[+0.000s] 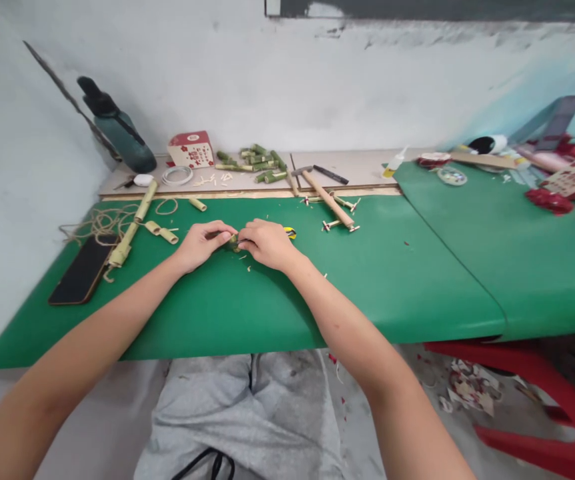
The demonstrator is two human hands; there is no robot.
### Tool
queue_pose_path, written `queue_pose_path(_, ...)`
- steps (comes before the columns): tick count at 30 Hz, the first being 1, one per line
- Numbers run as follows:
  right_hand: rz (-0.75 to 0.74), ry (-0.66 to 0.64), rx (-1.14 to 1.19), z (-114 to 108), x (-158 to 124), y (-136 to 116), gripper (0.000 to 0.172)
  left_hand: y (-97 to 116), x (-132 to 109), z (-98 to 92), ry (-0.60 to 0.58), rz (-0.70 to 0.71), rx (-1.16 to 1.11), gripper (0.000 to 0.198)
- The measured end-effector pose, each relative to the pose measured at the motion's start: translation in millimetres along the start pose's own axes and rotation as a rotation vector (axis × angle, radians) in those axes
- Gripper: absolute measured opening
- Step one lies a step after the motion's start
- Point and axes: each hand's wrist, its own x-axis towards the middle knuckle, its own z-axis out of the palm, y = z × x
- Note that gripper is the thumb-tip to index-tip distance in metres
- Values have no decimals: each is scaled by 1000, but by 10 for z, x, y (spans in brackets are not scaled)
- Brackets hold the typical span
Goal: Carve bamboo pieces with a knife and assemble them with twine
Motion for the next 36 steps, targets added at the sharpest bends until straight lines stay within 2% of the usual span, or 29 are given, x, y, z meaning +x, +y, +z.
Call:
queue_pose_path(12,117,-74,-6,-62,58,-73,16,-11,30,13,-15,-12,-66,30)
queue_pose_path(18,178,-192,-38,-28,-10,-127,20,-35,41,-2,-22,-16,-81,30)
queue_pose_path(20,140,-136,-23,-9,-65,-133,22,-40,42,0,-21,-26,-91,30)
queue_pose_path(26,86,153,-44,15,-139,-79,31,-54,48,15,-10,-55,-120,31)
queue_pose_path(31,104,198,-94,9,-128,-54,31,-78,61,26,-3,-73,-157,37)
queue_pose_path(36,58,171,-111,27,-124,-47,24,-88,66,43,0,-77,-178,41)
